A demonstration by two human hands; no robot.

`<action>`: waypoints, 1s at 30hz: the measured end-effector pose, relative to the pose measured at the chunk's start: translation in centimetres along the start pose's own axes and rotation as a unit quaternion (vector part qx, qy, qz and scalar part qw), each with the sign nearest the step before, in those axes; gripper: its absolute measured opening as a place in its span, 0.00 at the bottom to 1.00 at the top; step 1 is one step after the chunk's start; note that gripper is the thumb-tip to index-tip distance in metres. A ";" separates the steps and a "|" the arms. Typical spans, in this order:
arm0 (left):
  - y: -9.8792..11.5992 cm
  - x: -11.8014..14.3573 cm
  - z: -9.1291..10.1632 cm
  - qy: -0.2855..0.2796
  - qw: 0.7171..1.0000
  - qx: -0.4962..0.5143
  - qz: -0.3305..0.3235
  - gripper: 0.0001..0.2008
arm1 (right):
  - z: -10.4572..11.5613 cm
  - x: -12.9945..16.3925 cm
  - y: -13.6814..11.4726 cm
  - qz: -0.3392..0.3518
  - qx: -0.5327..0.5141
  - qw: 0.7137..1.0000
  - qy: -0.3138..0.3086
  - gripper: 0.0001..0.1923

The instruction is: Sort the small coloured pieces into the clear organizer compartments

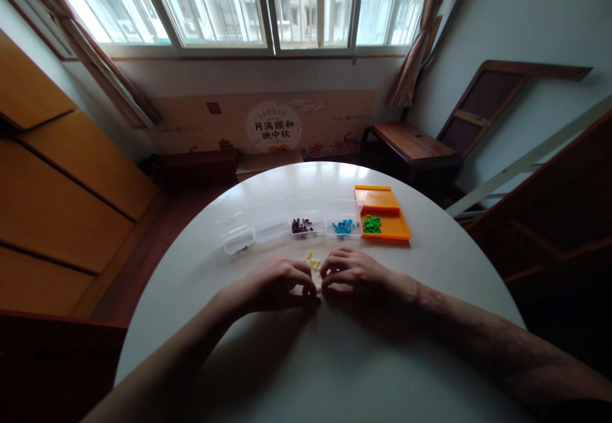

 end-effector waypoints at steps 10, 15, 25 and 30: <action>-5.2 1.6 6.5 0.343 0.926 -0.082 0.131 0.10 | 1.7 -0.9 -0.6 -0.033 -0.016 0.997 0.062 0.04; -5.8 1.6 6.1 0.360 0.914 -0.101 0.155 0.10 | 2.5 -0.8 -0.4 -0.046 -0.007 0.994 0.099 0.03; -1.8 -0.5 1.2 0.215 0.974 0.043 0.052 0.12 | 3.7 0.6 1.1 -0.100 0.061 0.976 0.182 0.01; -2.2 -0.6 0.8 0.225 0.972 0.037 0.052 0.12 | 3.7 0.5 1.0 -0.092 0.062 0.977 0.181 0.01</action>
Point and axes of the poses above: each hand's wrist, its own x-axis away from the middle knuckle, its own z-axis out of the back of the hand, y = z × x, the point moved 9 cm from there along -x, towards the middle knuckle, and after that the axes turned 1 degree about z, right-handed, at the moved point
